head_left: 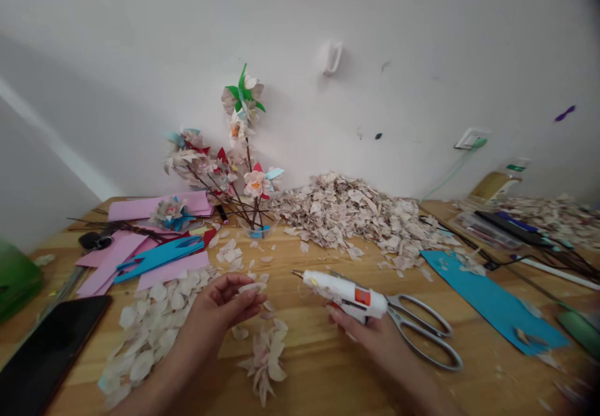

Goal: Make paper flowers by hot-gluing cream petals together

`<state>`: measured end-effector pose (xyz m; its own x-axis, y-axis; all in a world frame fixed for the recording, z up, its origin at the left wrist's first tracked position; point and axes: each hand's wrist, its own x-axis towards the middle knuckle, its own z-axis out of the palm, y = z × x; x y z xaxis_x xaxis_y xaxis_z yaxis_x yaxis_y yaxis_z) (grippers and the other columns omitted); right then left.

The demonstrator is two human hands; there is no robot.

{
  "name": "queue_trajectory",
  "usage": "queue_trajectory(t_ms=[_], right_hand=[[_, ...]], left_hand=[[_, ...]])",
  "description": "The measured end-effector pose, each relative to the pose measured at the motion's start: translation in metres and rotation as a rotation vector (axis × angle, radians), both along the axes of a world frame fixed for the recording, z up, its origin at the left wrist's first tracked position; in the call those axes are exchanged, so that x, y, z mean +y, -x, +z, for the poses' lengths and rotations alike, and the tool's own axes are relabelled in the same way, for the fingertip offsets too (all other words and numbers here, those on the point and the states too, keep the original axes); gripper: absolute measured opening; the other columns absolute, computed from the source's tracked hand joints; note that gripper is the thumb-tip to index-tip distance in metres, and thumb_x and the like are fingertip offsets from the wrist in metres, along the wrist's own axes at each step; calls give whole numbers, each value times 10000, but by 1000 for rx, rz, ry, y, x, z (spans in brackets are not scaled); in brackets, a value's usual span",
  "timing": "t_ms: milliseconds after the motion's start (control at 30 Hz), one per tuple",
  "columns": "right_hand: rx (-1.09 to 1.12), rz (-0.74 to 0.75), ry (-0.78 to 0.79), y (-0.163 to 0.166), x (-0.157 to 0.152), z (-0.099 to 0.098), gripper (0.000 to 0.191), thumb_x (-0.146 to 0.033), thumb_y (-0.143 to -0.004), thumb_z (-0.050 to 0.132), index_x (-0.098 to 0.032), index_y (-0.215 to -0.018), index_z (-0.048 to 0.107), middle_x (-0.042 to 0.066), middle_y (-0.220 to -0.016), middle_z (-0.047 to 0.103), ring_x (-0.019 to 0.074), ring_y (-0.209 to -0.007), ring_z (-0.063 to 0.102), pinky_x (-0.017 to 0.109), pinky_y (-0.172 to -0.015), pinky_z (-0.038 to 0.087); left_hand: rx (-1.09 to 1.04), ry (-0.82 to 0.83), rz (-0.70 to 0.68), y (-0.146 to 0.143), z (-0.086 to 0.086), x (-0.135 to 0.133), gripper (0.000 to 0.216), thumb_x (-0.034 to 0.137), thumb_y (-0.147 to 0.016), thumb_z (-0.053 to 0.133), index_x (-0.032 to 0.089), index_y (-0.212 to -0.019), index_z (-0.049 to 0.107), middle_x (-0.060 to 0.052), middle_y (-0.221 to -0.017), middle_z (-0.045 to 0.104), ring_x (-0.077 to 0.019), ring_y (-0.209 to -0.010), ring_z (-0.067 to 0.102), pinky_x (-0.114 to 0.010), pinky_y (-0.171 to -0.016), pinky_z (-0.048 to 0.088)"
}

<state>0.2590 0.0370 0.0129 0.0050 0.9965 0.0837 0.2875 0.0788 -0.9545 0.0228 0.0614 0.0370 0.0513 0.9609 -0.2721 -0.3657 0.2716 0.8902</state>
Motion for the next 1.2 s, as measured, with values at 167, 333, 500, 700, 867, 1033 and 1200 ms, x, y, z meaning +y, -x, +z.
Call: queue_trajectory(t_ms=[167, 333, 500, 700, 867, 1033, 1200], right_hand=[[72, 1, 43, 12, -16, -1, 221, -396, -676, 693, -225, -816, 704, 29, -843, 738, 249, -818, 671, 358, -777, 544], [56, 96, 17, 15, -14, -7, 321, -462, -717, 628, -232, -937, 672, 51, -871, 731, 271, -805, 670, 374, -738, 557], [54, 119, 6, 16, -12, -8, 301, -469, -721, 622, -238, -910, 661, 49, -830, 734, 273, -755, 677, 379, -694, 568], [105, 148, -6, 18, -12, -4, 355, -463, -740, 619, -232, -1005, 670, 58, -949, 735, 282, -892, 670, 387, -808, 545], [126, 123, -1, 18, -12, -3, 389, -497, -720, 631, -246, -1014, 676, 56, -992, 729, 289, -896, 674, 408, -815, 543], [51, 141, 10, 19, -13, -1, 414, -506, -733, 604, -239, -1043, 668, 56, -976, 732, 282, -882, 676, 383, -802, 547], [42, 158, -12, 18, -12, 0, 359, -468, -745, 606, -234, -1005, 684, 46, -975, 732, 275, -898, 669, 385, -823, 534]], left_hand=[[32, 29, -17, -1, 0, 1, 284, 241, -553, 803, 171, -748, 608, 21, -645, 726, -145, -662, 701, -216, -616, 551], [155, 15, -42, -3, 3, -2, 264, 276, -582, 777, 183, -766, 613, 24, -618, 710, -148, -629, 683, -208, -515, 534], [216, -36, -12, -6, 2, -5, 270, 302, -563, 770, 186, -751, 615, 26, -613, 700, -161, -625, 677, -214, -487, 523], [201, -67, -42, -4, 2, -5, 266, 306, -576, 769, 191, -756, 612, 29, -609, 697, -151, -617, 666, -201, -475, 514], [222, -88, -40, -4, 5, -6, 231, 290, -601, 753, 190, -755, 614, 31, -613, 693, -134, -604, 653, -191, -479, 512], [226, -87, -34, -5, 5, -5, 247, 307, -583, 760, 192, -745, 613, 28, -602, 689, -141, -602, 651, -190, -460, 507], [218, -93, -50, -3, 3, -6, 229, 291, -604, 752, 192, -751, 607, 23, -634, 704, -134, -613, 653, -188, -470, 512]])
